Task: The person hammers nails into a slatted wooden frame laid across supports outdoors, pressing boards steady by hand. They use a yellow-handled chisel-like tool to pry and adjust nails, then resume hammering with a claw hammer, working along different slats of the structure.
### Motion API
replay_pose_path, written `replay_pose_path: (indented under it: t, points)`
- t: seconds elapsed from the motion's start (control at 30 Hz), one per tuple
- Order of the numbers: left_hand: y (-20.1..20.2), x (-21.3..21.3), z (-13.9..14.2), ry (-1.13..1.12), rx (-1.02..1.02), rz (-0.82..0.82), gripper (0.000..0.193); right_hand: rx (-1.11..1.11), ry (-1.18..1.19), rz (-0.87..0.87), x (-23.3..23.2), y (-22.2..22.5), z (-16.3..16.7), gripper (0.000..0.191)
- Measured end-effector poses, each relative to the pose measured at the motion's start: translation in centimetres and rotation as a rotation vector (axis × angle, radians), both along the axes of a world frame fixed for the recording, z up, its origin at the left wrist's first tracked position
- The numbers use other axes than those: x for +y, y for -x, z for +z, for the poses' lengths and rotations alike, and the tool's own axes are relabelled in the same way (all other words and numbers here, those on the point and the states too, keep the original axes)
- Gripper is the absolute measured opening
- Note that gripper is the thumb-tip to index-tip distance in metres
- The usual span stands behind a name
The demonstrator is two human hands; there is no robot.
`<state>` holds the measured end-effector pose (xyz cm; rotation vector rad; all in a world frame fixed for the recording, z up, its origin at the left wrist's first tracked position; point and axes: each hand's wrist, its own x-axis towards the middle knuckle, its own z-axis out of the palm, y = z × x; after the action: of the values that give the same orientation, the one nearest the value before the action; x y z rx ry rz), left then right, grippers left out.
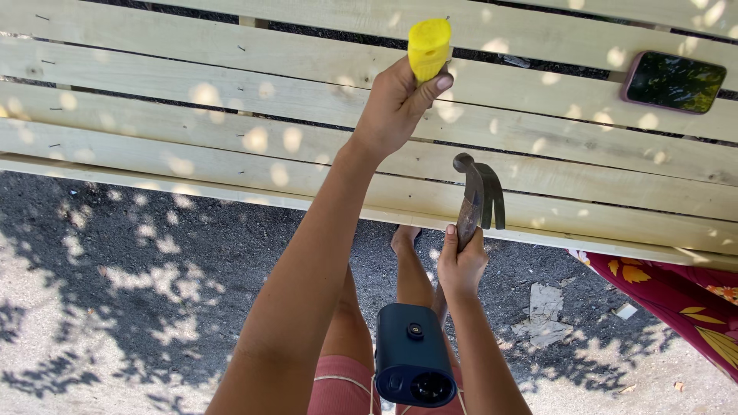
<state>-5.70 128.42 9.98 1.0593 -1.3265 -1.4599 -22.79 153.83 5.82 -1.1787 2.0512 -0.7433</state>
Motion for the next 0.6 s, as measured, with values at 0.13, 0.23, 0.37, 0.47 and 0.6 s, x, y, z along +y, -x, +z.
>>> replay_pose_path:
  t: [0.13, 0.23, 0.37, 0.47, 0.6]
  points:
    - [-1.4, 1.1, -1.4, 0.063, 0.082, 0.054, 0.019, -0.053, -0.077, -0.031, 0.0, 0.1, 0.1, 0.029]
    - [-1.6, 1.0, -2.5, 0.076, 0.138, 0.129, 0.017, -0.037, -0.048, 0.002, -0.1, 0.0, 0.3, 0.026]
    - [-0.8, -0.6, -3.9, -0.065, 0.238, 0.169, 0.017, -0.075, -0.054, 0.008, -0.6, -0.2, 0.5, 0.026]
    - [0.1, -1.6, -4.7, -0.105, 0.212, 0.141, 0.017, -0.113, -0.073, -0.010, -1.5, -0.2, 0.5, 0.025]
    - [1.0, -1.9, -5.4, -0.137, 0.142, 0.133, 0.019, -0.094, -0.070, -0.007, -3.0, 0.8, 0.0, 0.027]
